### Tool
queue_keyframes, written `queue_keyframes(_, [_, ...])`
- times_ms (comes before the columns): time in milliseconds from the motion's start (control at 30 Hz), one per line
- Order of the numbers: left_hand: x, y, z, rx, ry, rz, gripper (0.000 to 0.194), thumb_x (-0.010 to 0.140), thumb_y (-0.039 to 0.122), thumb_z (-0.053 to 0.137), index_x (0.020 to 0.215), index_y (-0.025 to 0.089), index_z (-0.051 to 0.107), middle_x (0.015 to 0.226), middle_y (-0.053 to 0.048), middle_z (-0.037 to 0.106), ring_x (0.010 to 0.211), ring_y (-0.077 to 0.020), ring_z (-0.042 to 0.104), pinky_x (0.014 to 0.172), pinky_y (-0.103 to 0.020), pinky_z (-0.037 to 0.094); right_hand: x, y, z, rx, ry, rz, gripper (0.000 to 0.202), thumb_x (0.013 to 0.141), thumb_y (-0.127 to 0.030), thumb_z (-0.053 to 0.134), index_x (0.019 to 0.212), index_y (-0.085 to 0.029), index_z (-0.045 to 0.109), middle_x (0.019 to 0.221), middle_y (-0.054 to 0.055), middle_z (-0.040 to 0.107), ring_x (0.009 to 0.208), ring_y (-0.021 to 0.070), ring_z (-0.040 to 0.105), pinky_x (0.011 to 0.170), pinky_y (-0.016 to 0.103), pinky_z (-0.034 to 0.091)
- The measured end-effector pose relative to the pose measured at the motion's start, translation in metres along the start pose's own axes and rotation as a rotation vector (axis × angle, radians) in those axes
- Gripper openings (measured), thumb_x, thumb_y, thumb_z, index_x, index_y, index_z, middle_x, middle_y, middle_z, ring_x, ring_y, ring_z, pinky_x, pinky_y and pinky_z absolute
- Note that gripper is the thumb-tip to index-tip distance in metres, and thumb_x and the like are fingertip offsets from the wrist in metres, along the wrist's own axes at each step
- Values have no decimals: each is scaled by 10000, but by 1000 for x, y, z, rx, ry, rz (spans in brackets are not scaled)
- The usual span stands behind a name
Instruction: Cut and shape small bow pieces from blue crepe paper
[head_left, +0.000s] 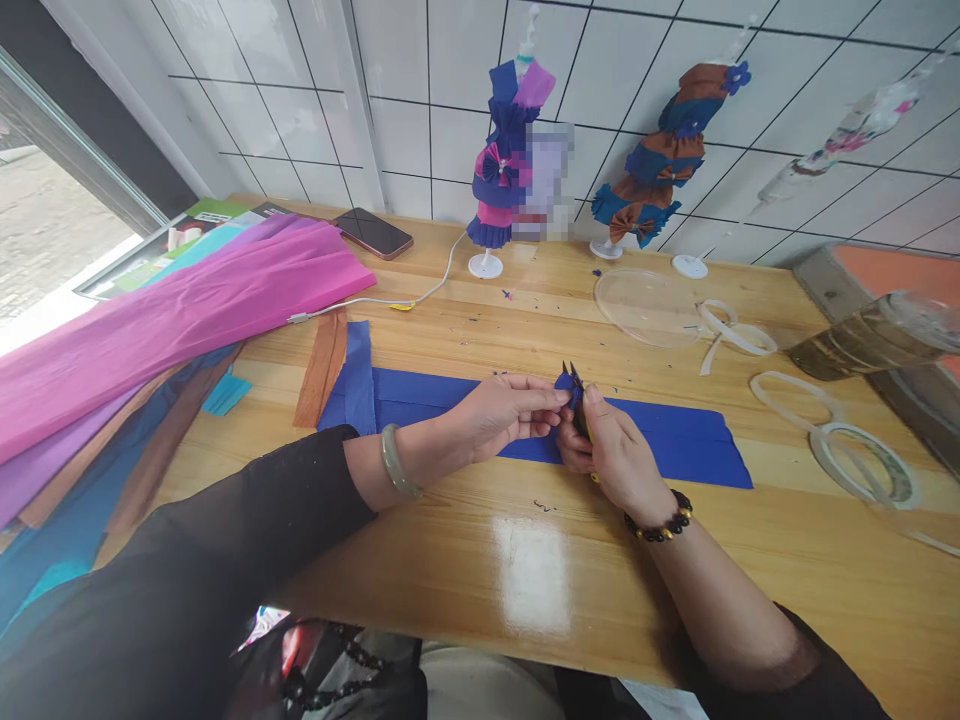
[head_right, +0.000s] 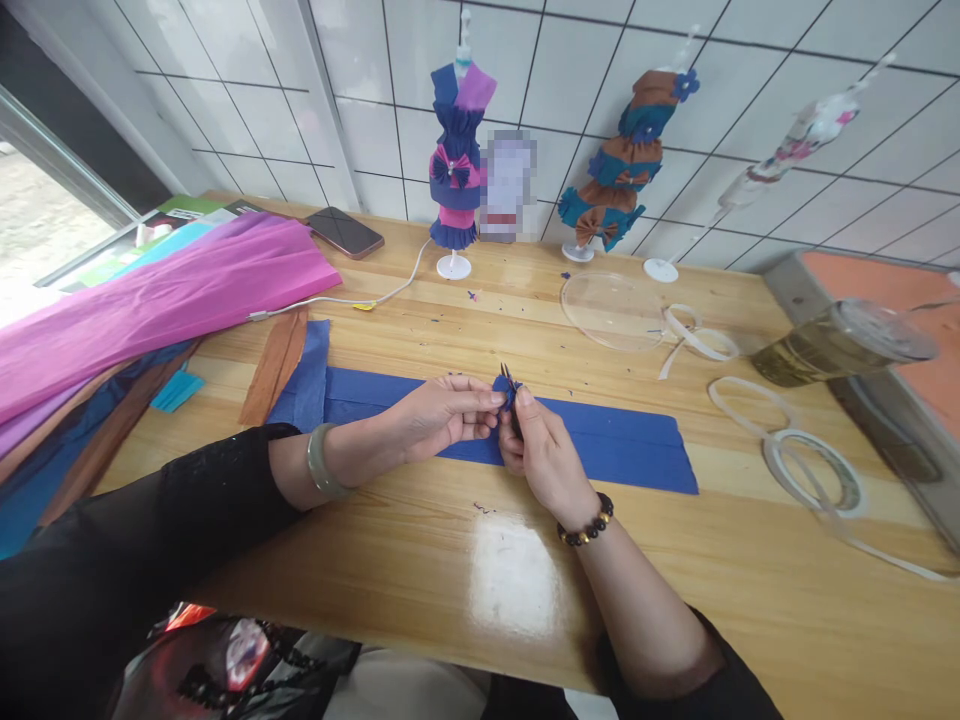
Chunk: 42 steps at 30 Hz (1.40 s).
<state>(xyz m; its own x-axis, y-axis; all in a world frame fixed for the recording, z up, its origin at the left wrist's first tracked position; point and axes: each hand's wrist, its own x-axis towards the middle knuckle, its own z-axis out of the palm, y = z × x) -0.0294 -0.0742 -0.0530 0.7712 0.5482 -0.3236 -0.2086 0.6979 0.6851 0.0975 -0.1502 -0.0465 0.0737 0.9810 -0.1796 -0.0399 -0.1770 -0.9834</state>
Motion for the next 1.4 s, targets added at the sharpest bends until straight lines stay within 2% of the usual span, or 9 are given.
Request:
queue_keyframes(433, [-1, 1, -1, 16, -29, 21, 195, 640, 233, 739, 703, 93, 618, 671, -17, 606, 613, -62, 536, 687, -244, 407, -1, -2, -1, 19, 3, 1, 450, 838, -590, 392, 650, -182, 416, 491, -78, 277, 373, 38, 246, 345, 186, 189])
queue_keyframes(1000, [-1, 2, -2, 65, -40, 64, 202, 631, 254, 741, 693, 101, 624, 699, -26, 616, 648, -69, 544, 699, -247, 405, -1, -4, -2, -68, -8, -28, 451, 859, -576, 356, 643, -185, 419, 491, -69, 270, 389, 55, 251, 371, 212, 196])
queue_keyframes(1400, [-2, 5, 1, 132, -26, 103, 192, 620, 219, 740, 664, 96, 599, 657, -6, 593, 608, -62, 527, 662, -248, 391, -1, -6, -4, -103, -55, -57, 523, 866, -583, 319, 508, -202, 316, 435, -56, 259, 389, 67, 236, 383, 235, 192])
